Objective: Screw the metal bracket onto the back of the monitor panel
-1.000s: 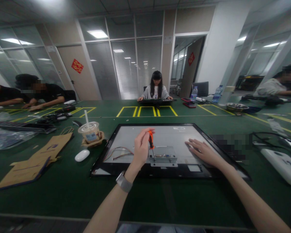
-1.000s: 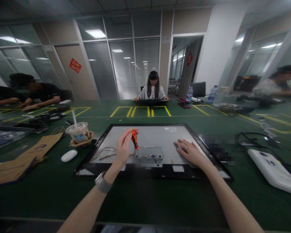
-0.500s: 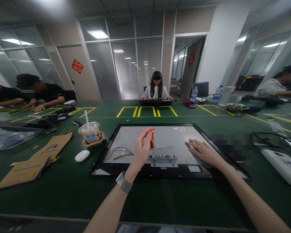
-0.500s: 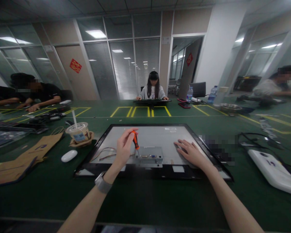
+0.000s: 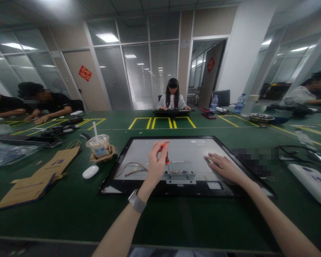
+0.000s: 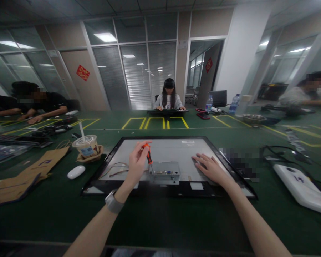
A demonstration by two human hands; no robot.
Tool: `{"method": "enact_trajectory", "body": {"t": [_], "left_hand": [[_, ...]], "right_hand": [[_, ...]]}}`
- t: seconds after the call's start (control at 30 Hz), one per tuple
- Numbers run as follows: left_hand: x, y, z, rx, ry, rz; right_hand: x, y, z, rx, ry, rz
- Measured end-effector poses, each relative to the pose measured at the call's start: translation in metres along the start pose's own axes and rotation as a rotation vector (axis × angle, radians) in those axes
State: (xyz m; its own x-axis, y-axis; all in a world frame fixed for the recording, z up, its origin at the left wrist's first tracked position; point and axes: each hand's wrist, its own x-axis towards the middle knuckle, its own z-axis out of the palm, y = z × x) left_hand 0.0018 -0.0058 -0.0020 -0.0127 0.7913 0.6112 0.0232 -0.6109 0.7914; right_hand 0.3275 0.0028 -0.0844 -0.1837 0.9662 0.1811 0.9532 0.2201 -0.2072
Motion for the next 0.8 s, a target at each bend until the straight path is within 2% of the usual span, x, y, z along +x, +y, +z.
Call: {"method": "enact_trajectory", "body": {"t": [0.2,0.57,0.8], "left_hand": [[0.000,-0.005,0.001,0.103,0.086,0.073],[-0.004,0.001,0.002,0.147,-0.009,0.118],[-0.009,0.005,0.005,0.308,0.115,0.240]], "right_hand": [[0.001,0.000,0.001,-0.008,0.002,-0.008],[0.000,0.000,0.000,-0.018,-0.001,-0.007],[0.000,-0.002,-0.001,-0.027,-0.010,0.011]]}}
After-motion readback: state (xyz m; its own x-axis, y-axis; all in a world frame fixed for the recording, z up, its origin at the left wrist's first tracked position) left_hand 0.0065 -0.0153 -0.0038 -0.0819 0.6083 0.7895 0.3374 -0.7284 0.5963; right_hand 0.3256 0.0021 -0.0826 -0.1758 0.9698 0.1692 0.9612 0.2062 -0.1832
